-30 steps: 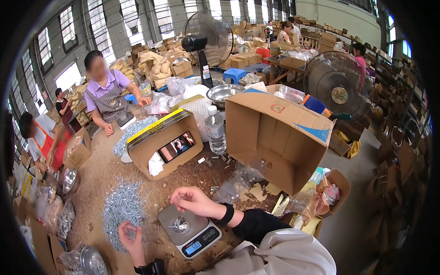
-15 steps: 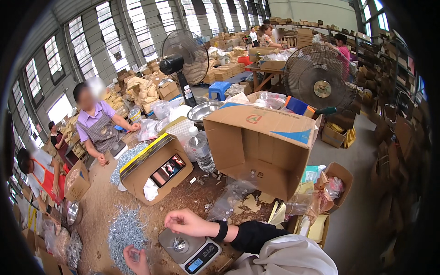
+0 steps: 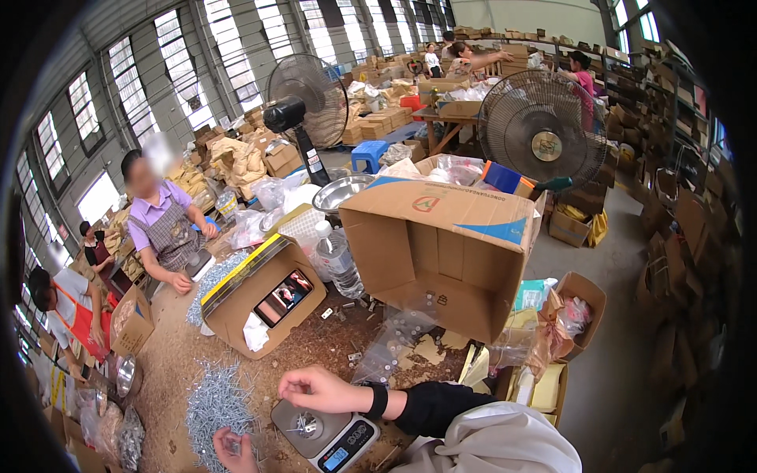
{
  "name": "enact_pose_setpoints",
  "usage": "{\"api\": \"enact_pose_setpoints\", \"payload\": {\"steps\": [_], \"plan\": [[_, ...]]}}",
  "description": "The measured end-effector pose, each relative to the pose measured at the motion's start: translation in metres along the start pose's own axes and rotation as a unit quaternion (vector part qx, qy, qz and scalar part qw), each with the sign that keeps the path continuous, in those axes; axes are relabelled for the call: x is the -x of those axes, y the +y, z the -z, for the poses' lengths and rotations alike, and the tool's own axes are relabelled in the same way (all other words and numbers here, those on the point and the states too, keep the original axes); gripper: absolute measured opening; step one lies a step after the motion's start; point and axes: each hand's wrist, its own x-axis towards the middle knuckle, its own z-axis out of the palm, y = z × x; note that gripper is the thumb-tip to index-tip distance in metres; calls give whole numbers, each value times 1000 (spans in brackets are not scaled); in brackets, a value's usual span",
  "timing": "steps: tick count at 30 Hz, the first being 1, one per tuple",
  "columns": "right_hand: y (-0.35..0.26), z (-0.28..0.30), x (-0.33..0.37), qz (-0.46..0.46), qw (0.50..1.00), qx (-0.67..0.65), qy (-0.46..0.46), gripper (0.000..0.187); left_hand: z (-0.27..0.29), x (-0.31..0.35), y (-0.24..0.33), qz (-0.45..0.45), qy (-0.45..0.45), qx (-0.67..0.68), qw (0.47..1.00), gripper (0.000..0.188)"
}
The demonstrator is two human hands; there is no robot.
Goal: The person weighs small metal nails on a digital scale, placing them into small plastic bags. They repeatedly pick up nails from a pile on the table, place them on the scale, and transfer them into bags, occasionally adjusting the quantity to reach a target weight.
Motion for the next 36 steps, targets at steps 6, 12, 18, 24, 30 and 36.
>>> {"api": "enact_pose_setpoints", "payload": {"steps": [6, 12, 18, 24, 30, 36], "plan": [[1, 0, -1, 4, 999, 43, 3, 13, 0, 0, 1, 2, -2, -2, 1000, 38], [1, -5, -1, 52, 996, 60, 38, 10, -4, 2, 11, 24, 6, 20, 999, 37], [-3, -4, -1, 53, 995, 83, 30, 10, -5, -4, -1, -21, 21, -1, 1000, 39], [-2, -5, -1, 50, 994, 88, 28, 10, -4, 4, 18, 40, 3, 34, 999, 39], [-4, -2, 0, 33, 994, 100, 6, 11, 1, -2, -13, -22, 16, -21, 999, 36], [1, -3, -2, 54, 993, 104, 24, 12, -3, -2, -3, -34, 11, -25, 999, 38]]}}
